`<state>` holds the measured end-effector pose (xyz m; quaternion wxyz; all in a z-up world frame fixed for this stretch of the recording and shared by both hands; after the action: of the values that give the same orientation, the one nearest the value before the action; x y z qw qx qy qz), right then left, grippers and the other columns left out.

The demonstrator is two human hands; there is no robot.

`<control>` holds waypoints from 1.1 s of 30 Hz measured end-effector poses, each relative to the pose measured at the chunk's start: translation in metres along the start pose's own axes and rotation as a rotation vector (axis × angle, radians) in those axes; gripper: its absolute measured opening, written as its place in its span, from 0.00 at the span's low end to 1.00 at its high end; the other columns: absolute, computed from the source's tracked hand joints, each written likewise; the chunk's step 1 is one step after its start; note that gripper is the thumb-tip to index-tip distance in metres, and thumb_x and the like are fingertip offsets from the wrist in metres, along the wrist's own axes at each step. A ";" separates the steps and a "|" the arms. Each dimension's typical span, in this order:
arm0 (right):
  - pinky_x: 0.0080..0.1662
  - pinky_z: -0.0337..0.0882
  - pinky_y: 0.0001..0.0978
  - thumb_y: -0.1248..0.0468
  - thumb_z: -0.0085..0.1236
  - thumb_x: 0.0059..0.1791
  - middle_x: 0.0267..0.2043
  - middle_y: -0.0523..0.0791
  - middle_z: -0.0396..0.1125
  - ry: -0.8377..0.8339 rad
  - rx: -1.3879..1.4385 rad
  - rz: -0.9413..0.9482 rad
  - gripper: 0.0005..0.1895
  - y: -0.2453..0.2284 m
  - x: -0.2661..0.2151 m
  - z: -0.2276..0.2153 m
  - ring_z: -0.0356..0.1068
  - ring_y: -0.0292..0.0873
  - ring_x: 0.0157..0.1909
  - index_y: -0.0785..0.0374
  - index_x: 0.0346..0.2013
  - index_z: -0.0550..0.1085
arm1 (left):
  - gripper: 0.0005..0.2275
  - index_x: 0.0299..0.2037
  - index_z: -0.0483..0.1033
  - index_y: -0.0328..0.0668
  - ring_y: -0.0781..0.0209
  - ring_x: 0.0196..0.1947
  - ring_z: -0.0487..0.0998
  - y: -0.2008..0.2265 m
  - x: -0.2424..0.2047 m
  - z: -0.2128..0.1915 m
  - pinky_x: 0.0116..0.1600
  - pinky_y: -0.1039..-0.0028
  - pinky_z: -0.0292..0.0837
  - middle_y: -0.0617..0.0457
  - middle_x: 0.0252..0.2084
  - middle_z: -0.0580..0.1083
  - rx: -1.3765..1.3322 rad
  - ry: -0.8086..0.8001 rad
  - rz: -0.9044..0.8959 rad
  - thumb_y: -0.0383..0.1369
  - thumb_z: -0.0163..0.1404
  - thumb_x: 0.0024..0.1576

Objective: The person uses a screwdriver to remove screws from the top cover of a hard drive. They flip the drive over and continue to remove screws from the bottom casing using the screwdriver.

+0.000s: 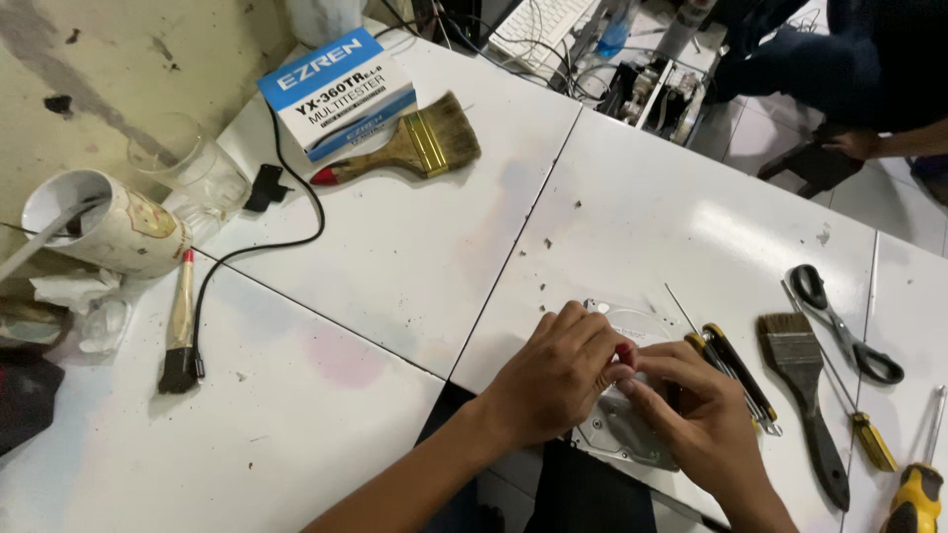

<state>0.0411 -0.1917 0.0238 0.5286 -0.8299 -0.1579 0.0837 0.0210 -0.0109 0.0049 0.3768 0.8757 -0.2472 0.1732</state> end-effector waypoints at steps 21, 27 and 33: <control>0.49 0.82 0.39 0.75 0.66 0.47 0.43 0.58 0.82 -0.091 0.503 0.024 0.05 0.021 0.011 -0.005 0.81 0.53 0.48 0.71 0.36 0.86 | 0.06 0.41 0.72 0.31 0.44 0.42 0.68 0.009 0.014 -0.026 0.51 0.58 0.69 0.43 0.40 0.72 -0.162 0.122 0.177 0.27 0.49 0.69; 0.47 0.78 0.36 0.74 0.66 0.48 0.38 0.56 0.80 -0.020 0.366 0.086 0.06 0.024 0.005 -0.011 0.78 0.50 0.44 0.73 0.37 0.87 | 0.07 0.48 0.79 0.31 0.44 0.42 0.71 0.013 0.010 -0.030 0.52 0.56 0.74 0.43 0.41 0.74 -0.177 0.168 0.235 0.23 0.58 0.62; 0.45 0.75 0.35 0.73 0.64 0.49 0.39 0.55 0.77 -0.045 0.410 0.102 0.07 0.022 -0.002 -0.012 0.75 0.49 0.44 0.73 0.40 0.86 | 0.05 0.44 0.80 0.30 0.44 0.42 0.73 0.019 0.014 -0.039 0.49 0.57 0.74 0.46 0.41 0.76 -0.166 0.243 0.281 0.26 0.59 0.66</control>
<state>0.0466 -0.2112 0.0084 0.6779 -0.7098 -0.1068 0.1592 0.0169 0.0021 0.0482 0.4469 0.7712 -0.3331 0.3076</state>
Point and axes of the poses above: each hand's wrist, its own x-axis towards the middle knuckle, its own z-axis out of the palm, y = z × x, the point moved 3 cm from there along x, towards the middle knuckle
